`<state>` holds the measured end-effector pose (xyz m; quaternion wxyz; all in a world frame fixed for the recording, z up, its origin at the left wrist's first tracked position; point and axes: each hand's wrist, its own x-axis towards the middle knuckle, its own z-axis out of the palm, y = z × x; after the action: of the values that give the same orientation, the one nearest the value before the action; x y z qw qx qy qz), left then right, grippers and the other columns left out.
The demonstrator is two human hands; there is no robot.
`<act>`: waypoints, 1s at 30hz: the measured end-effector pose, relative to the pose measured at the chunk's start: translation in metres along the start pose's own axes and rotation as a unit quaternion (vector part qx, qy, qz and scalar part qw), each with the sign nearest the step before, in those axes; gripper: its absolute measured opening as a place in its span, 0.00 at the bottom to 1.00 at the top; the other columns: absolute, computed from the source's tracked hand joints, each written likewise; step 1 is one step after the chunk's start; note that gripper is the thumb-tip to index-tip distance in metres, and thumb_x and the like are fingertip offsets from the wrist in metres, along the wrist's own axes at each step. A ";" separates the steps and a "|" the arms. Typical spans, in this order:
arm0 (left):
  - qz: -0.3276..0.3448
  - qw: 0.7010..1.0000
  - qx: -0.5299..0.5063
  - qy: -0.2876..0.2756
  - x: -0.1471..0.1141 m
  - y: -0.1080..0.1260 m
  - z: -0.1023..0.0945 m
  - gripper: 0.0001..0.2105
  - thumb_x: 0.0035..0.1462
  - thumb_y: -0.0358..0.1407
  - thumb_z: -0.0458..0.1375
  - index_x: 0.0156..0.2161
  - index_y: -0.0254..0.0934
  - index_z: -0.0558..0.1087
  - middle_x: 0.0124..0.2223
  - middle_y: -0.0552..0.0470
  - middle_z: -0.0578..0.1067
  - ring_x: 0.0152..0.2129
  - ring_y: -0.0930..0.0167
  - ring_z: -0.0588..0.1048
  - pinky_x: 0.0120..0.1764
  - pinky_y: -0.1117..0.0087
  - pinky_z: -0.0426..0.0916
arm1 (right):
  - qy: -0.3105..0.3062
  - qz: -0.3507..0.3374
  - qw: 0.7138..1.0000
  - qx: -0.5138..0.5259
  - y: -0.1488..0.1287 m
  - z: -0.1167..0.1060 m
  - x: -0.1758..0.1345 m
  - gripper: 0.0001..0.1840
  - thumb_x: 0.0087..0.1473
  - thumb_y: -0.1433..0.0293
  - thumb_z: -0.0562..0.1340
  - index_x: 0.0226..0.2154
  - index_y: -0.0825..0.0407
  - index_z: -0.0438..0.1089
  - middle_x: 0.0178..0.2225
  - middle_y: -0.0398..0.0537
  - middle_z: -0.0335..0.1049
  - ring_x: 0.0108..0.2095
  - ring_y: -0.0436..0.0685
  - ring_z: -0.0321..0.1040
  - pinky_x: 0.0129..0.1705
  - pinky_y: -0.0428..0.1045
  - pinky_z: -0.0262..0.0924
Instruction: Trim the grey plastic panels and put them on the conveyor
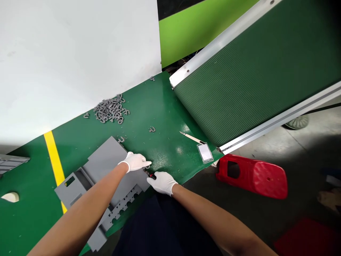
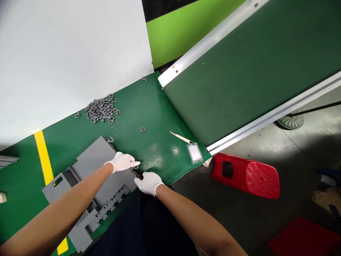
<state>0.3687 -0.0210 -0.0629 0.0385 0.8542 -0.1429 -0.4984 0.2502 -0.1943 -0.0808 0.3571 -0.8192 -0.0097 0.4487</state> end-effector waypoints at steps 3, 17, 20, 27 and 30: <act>-0.003 1.000 -0.006 0.000 0.000 0.000 0.000 0.31 0.61 0.62 0.45 0.23 0.39 0.72 0.29 0.48 0.79 0.29 0.64 0.73 0.54 0.51 0.54 | 0.009 -0.005 1.000 -0.002 -0.002 -0.001 0.003 0.31 0.62 0.45 0.53 0.40 0.53 0.77 0.43 0.62 0.80 0.46 0.70 0.77 0.48 0.57 0.66; 0.006 1.000 -0.017 -0.004 0.004 -0.004 0.000 0.28 0.62 0.61 0.46 0.30 0.45 0.81 0.37 0.50 0.83 0.38 0.61 0.78 0.55 0.55 0.54 | 0.047 -0.008 0.999 -0.001 -0.004 0.014 0.010 0.35 0.69 0.47 0.43 0.45 0.54 0.74 0.46 0.63 0.78 0.49 0.68 0.75 0.52 0.58 0.65; 0.006 1.000 -0.021 -0.002 0.004 -0.003 0.000 0.29 0.61 0.62 0.47 0.31 0.46 0.82 0.39 0.51 0.84 0.39 0.62 0.77 0.56 0.55 0.54 | 0.050 0.002 0.999 -0.006 -0.003 0.016 0.011 0.38 0.68 0.44 0.43 0.45 0.54 0.74 0.44 0.63 0.79 0.47 0.69 0.76 0.50 0.59 0.67; 0.007 1.000 -0.021 -0.014 0.005 -0.001 -0.003 0.27 0.62 0.60 0.48 0.34 0.46 0.83 0.39 0.51 0.84 0.38 0.63 0.77 0.57 0.54 0.53 | 0.057 0.021 0.997 -0.050 -0.003 0.018 0.017 0.42 0.66 0.40 0.43 0.45 0.57 0.75 0.41 0.66 0.80 0.45 0.71 0.79 0.47 0.60 0.69; 0.019 0.999 -0.021 -0.016 0.006 -0.002 -0.003 0.25 0.63 0.58 0.47 0.37 0.48 0.82 0.42 0.53 0.84 0.41 0.62 0.77 0.57 0.54 0.53 | 0.060 0.008 0.995 -0.076 -0.004 0.016 0.016 0.39 0.69 0.45 0.43 0.46 0.60 0.74 0.40 0.67 0.80 0.45 0.72 0.79 0.48 0.61 0.69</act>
<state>0.3743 -0.0211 -0.0674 0.0634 0.8422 -0.1489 -0.5143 0.2491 -0.1762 -0.0957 0.2904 -0.8695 -0.0161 0.3993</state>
